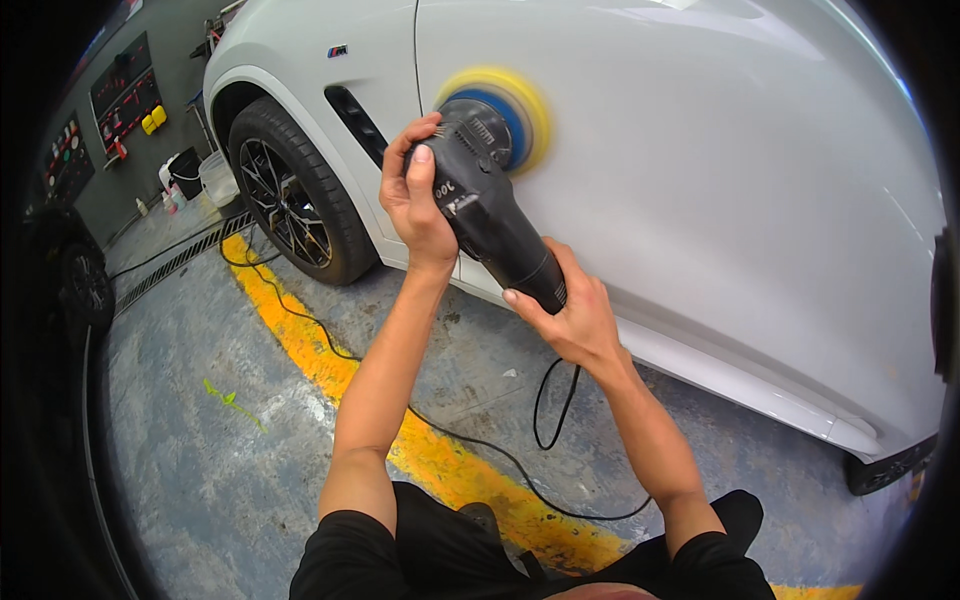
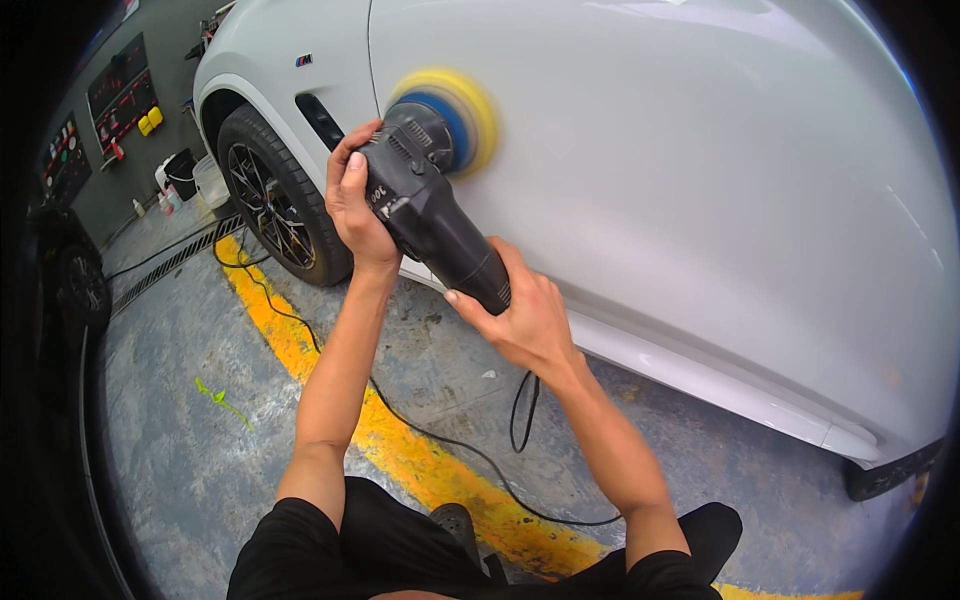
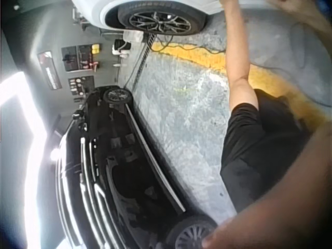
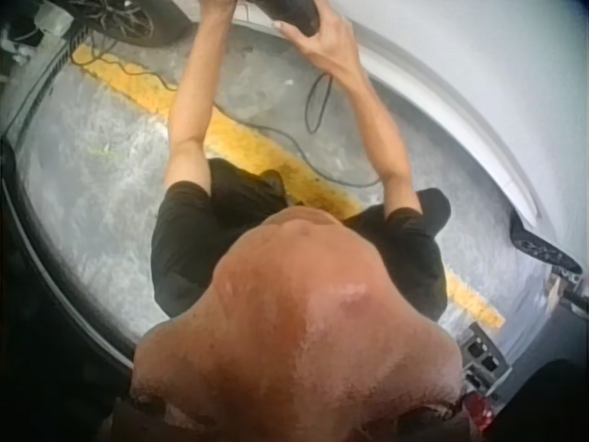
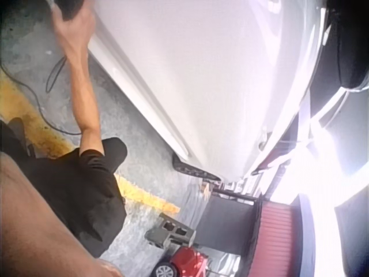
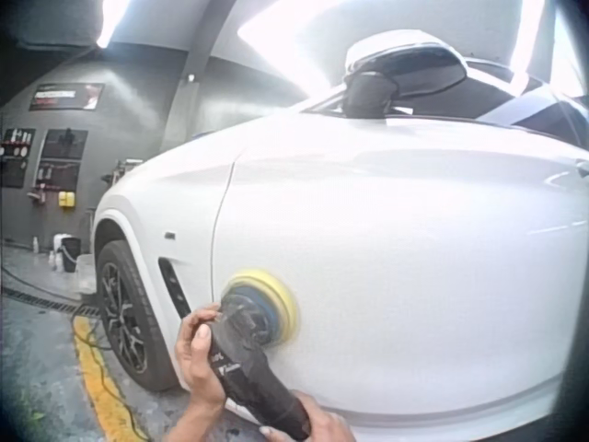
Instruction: The person uses a rotary polisher with a yellow pad to buff the front bumper and lower side panels of a white car. They move the tool in circular motions across the vehicle's surface, working along the edges and flat areas of the bumper.
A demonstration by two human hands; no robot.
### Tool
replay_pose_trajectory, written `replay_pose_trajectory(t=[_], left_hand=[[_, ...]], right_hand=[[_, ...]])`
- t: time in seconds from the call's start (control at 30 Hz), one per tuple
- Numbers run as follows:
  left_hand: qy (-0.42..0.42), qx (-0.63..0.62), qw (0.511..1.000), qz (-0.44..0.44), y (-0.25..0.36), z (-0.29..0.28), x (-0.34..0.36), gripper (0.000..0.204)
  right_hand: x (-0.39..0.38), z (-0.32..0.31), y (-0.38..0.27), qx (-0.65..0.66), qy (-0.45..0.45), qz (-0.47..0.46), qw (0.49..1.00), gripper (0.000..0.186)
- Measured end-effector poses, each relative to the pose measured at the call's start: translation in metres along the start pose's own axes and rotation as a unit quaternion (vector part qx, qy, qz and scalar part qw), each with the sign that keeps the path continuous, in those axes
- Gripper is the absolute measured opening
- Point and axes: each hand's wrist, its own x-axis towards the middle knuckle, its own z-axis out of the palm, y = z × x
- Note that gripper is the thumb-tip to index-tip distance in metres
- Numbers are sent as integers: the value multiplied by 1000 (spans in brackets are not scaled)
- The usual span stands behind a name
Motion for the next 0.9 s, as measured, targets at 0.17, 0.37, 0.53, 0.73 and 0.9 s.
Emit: replay_pose_trajectory(t=[0.17, 0.37, 0.53, 0.73, 0.9], left_hand=[[34, -3, 999, -18, 1, -15, 17, 30], [76, -10, 996, -40, 0, -22, 34, 41], [86, -11, 996, -12, 5, -11, 59, 41], [64, -21, 998, -18, 15, -2, 94, 40], [60, -2, 998, -7, 20, 18, 81, 41]], right_hand=[[19, 4, -15, -16, -24, 7, 1000, 76], [39, 4, -24, -36, -29, -13, 999, 81], [55, -10, -42, -30, -25, -26, 999, 80], [69, -28, -67, 25, -34, -25, 999, 76], [59, -29, -45, 5, -7, -83, 997, 74]])
